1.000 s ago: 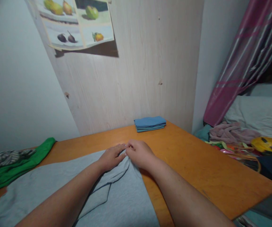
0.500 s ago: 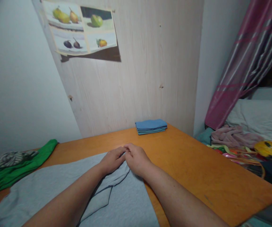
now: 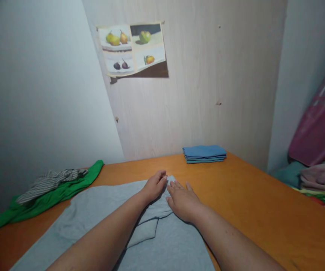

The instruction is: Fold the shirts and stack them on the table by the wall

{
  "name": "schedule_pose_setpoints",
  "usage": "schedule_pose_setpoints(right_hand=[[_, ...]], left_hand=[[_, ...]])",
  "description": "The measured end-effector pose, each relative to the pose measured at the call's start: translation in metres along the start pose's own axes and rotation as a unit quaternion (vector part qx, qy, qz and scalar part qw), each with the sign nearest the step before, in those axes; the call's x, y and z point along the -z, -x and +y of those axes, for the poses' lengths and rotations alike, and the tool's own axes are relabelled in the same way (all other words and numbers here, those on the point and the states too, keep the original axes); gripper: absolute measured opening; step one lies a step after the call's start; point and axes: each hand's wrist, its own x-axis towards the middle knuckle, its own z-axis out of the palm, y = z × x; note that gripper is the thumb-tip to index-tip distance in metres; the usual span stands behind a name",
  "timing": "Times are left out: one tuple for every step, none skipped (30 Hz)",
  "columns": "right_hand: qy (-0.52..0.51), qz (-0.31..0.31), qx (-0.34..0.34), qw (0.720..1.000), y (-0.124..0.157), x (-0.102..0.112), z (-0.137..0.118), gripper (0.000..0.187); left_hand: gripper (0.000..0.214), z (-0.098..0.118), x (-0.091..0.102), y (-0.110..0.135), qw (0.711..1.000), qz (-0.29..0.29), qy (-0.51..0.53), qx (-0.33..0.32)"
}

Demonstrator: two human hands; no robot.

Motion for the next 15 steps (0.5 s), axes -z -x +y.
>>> schedule_pose_setpoints(right_hand=[[0.008,0.0,-0.002,1.0,0.0,0.0,0.0,0.064],[0.015,-0.001,-0.003,1.0,0.0,0.0,0.0,0.064],[0.021,-0.001,-0.004,1.0,0.0,-0.001,0.0,0.064],[0.026,-0.001,-0.005,1.0,0.0,-0.002,0.001,0.064],[0.03,-0.001,-0.006,1.0,0.0,-0.003,0.001,0.064],[0.034,0.0,-0.008,0.999,-0.001,-0.004,0.002,0.064],[0.037,0.0,-0.01,0.999,-0.001,-0.004,0.002,0.064],[0.039,0.0,-0.012,0.999,-0.001,-0.005,0.003,0.064],[0.04,0.0,-0.014,0.999,-0.002,-0.006,0.003,0.064],[0.041,-0.001,-0.016,0.999,-0.002,-0.007,0.004,0.064],[0.043,-0.003,-0.017,0.999,-0.002,-0.008,0.004,0.064],[0.044,-0.003,-0.019,0.999,-0.003,-0.009,0.005,0.064],[0.045,-0.003,-0.02,0.999,-0.003,-0.009,0.006,0.064],[0.047,-0.004,-0.021,0.999,-0.003,-0.01,0.006,0.064],[0.048,-0.004,-0.02,0.999,-0.004,-0.011,0.007,0.065]], left_hand=[[0.047,0.001,0.001,0.001,1.0,0.0,-0.008,0.002],[0.048,0.001,0.004,0.003,1.0,0.0,-0.015,0.005],[0.048,0.0,0.008,0.005,1.0,0.001,-0.023,0.008],[0.049,-0.003,0.013,0.008,0.999,0.004,-0.032,0.013],[0.049,-0.006,0.021,0.012,0.999,0.007,-0.042,0.019],[0.05,-0.011,0.03,0.017,0.998,0.013,-0.054,0.026],[0.05,-0.016,0.041,0.023,0.997,0.019,-0.067,0.034],[0.05,-0.023,0.054,0.03,0.995,0.026,-0.081,0.043],[0.05,-0.03,0.069,0.039,0.993,0.033,-0.096,0.053],[0.049,-0.038,0.084,0.048,0.991,0.042,-0.111,0.063],[0.048,-0.046,0.099,0.058,0.988,0.051,-0.127,0.075],[0.047,-0.055,0.115,0.069,0.984,0.063,-0.143,0.089],[0.046,-0.063,0.129,0.081,0.979,0.075,-0.158,0.105],[0.044,-0.072,0.142,0.093,0.974,0.085,-0.172,0.121],[0.041,-0.08,0.154,0.106,0.969,0.093,-0.184,0.138]])
